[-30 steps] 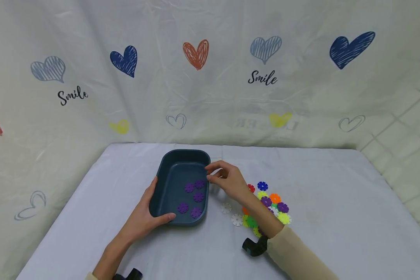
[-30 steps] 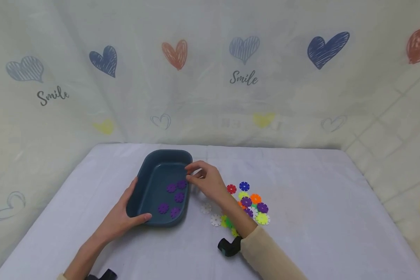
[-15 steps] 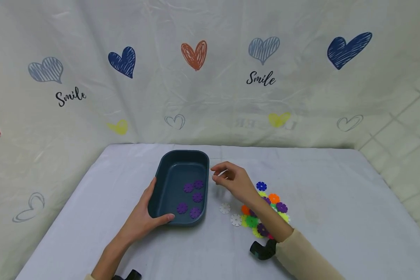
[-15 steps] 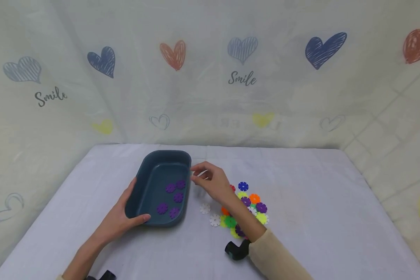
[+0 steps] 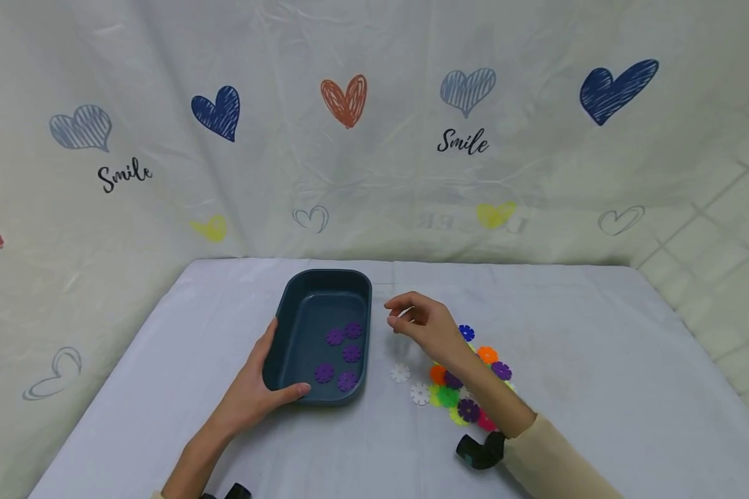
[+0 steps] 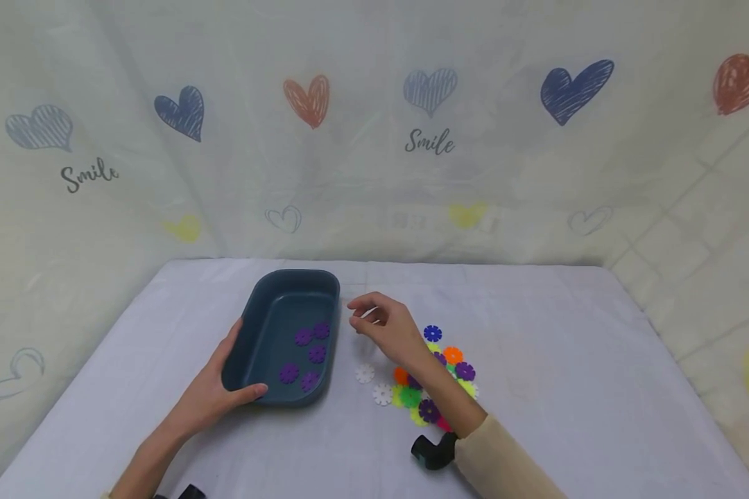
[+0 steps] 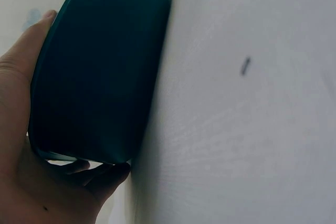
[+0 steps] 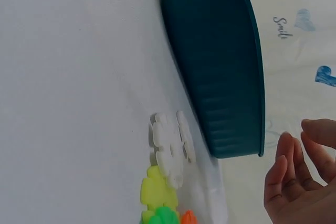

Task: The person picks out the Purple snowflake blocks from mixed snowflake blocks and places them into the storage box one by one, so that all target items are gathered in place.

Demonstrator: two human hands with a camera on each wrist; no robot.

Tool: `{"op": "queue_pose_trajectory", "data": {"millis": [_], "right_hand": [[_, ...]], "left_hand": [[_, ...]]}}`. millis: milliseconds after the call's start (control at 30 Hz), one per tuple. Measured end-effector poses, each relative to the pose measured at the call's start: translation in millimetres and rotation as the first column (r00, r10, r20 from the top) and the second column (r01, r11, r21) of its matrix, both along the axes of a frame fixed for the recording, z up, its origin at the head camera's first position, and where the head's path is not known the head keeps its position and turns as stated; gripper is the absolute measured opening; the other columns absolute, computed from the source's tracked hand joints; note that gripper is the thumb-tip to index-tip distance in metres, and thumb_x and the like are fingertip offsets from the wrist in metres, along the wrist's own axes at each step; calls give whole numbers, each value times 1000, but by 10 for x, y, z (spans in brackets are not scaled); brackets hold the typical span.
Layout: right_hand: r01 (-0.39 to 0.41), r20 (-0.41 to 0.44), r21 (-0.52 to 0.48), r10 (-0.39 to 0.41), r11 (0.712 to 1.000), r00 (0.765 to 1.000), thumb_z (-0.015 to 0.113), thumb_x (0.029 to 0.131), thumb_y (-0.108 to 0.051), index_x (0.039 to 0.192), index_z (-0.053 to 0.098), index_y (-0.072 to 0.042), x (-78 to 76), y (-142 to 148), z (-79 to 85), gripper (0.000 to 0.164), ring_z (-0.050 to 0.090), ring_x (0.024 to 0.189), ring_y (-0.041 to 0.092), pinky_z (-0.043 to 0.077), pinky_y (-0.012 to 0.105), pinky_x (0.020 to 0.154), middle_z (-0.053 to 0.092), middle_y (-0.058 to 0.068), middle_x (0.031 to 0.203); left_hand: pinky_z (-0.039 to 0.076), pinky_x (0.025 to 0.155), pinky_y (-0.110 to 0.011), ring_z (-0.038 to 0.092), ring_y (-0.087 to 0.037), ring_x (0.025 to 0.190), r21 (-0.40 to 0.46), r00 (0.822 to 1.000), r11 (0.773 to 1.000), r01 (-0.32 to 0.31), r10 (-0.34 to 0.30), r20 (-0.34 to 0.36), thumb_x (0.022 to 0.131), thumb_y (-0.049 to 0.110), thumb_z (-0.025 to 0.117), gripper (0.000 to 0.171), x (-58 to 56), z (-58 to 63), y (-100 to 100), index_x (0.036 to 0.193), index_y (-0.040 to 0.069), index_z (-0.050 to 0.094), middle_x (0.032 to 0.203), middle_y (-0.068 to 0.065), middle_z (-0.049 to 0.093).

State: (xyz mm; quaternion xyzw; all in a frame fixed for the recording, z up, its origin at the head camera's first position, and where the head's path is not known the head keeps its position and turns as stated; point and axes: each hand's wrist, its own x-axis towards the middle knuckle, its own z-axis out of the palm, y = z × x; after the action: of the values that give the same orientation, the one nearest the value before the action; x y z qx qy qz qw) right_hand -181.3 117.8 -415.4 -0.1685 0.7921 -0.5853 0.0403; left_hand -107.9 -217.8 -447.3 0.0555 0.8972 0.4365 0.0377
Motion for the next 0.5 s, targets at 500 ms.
{"op": "queue_pose_trajectory", "data": {"millis": [500], "right_hand": [[11,8,-7,-11,1000,1000,72,100,-23,119,73,-16,48,150,4,21,68,95,45,59,26,83,70,11,108]], "left_hand": [[25,119,-75,14,-46,161,-10,1000,1000,-5,5,12,81,45,87,125,1,2,-4,169,33,-2,178,-11,5]]}}
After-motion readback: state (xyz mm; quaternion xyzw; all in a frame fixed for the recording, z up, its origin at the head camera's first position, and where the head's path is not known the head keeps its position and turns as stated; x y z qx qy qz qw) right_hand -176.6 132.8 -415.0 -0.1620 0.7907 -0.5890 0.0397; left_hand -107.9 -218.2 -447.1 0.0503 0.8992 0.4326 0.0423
